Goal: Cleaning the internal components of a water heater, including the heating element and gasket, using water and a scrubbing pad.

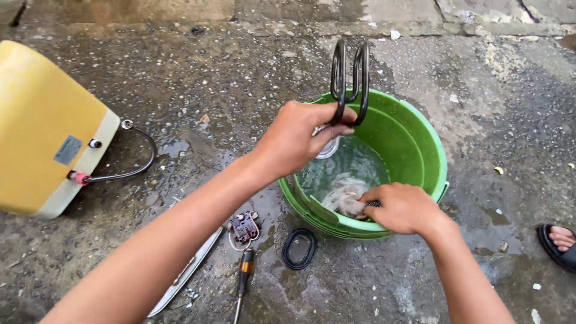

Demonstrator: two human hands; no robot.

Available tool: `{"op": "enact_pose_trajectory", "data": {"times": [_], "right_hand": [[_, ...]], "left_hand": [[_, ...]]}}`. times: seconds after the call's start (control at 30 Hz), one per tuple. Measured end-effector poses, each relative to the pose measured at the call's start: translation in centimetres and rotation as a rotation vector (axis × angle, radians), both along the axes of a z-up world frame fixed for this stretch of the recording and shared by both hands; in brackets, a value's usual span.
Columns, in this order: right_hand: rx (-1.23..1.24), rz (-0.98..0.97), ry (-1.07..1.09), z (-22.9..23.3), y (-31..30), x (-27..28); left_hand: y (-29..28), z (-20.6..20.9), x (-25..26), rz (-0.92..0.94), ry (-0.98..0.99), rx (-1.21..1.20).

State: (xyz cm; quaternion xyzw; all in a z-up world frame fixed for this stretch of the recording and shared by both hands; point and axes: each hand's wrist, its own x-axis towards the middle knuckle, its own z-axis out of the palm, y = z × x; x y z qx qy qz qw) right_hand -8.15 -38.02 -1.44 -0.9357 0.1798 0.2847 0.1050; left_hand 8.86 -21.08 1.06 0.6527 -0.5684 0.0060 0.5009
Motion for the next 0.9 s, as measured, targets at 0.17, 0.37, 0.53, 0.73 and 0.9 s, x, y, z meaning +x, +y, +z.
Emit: {"op": "enact_pose_trajectory", "data": {"times": [0.17,0.37,0.53,0.73,0.9], "right_hand": [[0.116,-0.001,-0.151,-0.5,-1.7,0.2],[0.144,0.186,-0.519,-1.5,-2.4,-0.3],[0.268,0.511,-0.683,1.4,8.2,0.9],[0.414,0.665,-0.371,-1.8,18.3,1.6],[0.459,0.815,-0.176,-4.3,23.2,1.6]], "left_hand": [[9.2,3.3,-1.1,0.064,-0.076,-0.020],[23.3,-3.1,-6.3,0.306,0.009,0.104],[30.9,-11.0,-12.0,0.527,0.101,0.163],[33.9,-14.8,-17.7,0.910,0.605,0.160],[32.4,-16.8,-17.7,1.015,0.510,0.103]]}}
